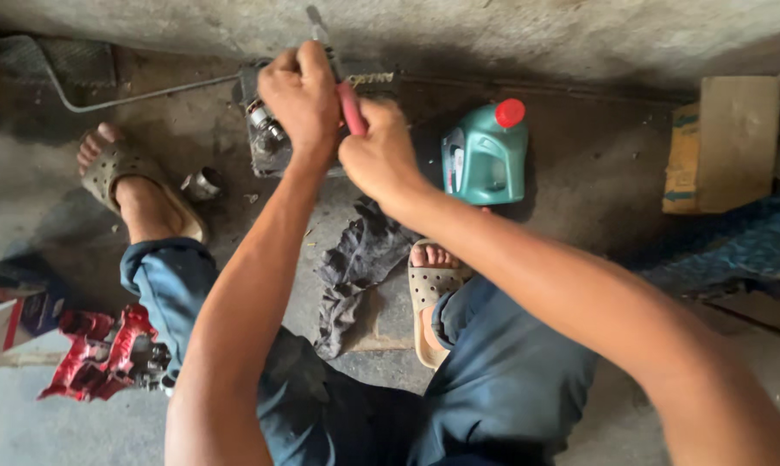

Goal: The person sits on the floor and uses pliers to strip the insulation from a yellow wire. They then connect the wire to a small electronic device, likely a starter motor, and use the pliers to secure the connection.

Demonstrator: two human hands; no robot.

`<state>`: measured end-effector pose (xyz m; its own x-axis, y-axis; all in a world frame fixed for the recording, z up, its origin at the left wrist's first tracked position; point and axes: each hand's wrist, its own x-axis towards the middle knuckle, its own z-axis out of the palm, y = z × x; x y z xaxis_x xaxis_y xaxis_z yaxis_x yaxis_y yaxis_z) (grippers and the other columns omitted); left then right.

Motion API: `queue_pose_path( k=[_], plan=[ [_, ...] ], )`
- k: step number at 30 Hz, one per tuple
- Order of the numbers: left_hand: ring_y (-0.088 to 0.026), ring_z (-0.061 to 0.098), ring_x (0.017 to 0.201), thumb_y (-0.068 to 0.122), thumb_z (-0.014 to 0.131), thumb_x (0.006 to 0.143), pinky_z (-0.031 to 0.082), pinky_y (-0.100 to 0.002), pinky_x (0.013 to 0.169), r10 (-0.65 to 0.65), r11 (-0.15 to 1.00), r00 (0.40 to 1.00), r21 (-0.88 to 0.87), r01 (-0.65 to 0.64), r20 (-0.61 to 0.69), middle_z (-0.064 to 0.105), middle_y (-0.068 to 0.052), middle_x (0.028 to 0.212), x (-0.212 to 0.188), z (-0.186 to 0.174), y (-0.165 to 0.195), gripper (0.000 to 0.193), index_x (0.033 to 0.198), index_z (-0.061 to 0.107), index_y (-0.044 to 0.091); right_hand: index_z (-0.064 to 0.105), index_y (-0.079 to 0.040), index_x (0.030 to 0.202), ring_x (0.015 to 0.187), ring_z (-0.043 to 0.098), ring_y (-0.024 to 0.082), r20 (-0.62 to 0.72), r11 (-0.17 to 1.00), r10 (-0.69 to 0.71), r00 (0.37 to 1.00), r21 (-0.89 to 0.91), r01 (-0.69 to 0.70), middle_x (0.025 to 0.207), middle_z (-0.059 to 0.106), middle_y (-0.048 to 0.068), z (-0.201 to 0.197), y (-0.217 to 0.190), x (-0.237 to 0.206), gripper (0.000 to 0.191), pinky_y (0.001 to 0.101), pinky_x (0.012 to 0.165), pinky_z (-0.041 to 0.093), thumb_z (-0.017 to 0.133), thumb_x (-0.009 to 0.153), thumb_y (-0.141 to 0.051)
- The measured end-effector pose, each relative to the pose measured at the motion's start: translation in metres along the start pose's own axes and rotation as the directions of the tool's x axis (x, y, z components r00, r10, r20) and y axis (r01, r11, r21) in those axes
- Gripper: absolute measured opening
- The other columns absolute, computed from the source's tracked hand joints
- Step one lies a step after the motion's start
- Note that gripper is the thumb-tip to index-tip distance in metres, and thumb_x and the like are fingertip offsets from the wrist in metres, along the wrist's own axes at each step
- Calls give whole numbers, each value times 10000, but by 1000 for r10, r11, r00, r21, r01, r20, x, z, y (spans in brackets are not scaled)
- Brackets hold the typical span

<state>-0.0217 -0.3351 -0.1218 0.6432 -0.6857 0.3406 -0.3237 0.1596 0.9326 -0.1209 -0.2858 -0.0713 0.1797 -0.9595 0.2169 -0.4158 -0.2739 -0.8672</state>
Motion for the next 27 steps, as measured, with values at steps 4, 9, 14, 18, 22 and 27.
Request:
queue_pose_path(
  k=[4,9,14,18,22,27],
  plan=[
    [-277,492,501,104,626,867,382,-439,506,634,679,773,494,-544,-20,608,-163,623,-17,-6,24,237,649,610,13,661,-18,812,792,653,244,-292,992,107,950,95,-83,812,704,147,-4,-20,24,278,392,772,502,430,952,-82],
    [-91,448,607,176,581,931,414,-353,551,-210,956,961,-171,240,180,494,-66,617,-54,4,31,290,704,514,8,588,-20,1319,1005,584,173,-397,994,-65,915,55,94,1304,630,123,-57,2,54,562,338,851,534,490,769,40],
    [-67,345,641,214,552,1030,288,-303,537,-273,848,914,-373,375,299,412,33,688,-24,1,6,358,725,439,66,646,-23,1289,1034,623,181,19,888,293,956,364,-280,1288,644,90,-87,58,38,572,313,538,550,510,746,97],
    [-86,425,452,245,538,979,345,-282,408,-442,701,759,-344,625,478,482,31,569,-14,-10,7,329,686,526,97,700,15,1331,1013,662,203,227,992,-117,967,-26,126,1230,628,119,-94,79,33,604,309,836,560,558,757,135],
    [-74,455,481,235,582,989,353,-262,425,-387,775,762,-264,574,520,522,35,597,-13,-13,13,294,742,582,75,688,-20,1246,784,615,144,394,920,305,867,112,-375,1027,623,70,-88,89,23,574,293,569,507,599,686,73],
    [-60,521,507,195,638,930,399,-262,450,-303,913,808,-88,397,505,619,20,629,2,-16,-5,236,780,711,27,679,59,1061,767,618,138,423,971,223,878,-17,-239,986,605,78,-75,95,19,364,300,592,511,674,697,36]
  ],
)
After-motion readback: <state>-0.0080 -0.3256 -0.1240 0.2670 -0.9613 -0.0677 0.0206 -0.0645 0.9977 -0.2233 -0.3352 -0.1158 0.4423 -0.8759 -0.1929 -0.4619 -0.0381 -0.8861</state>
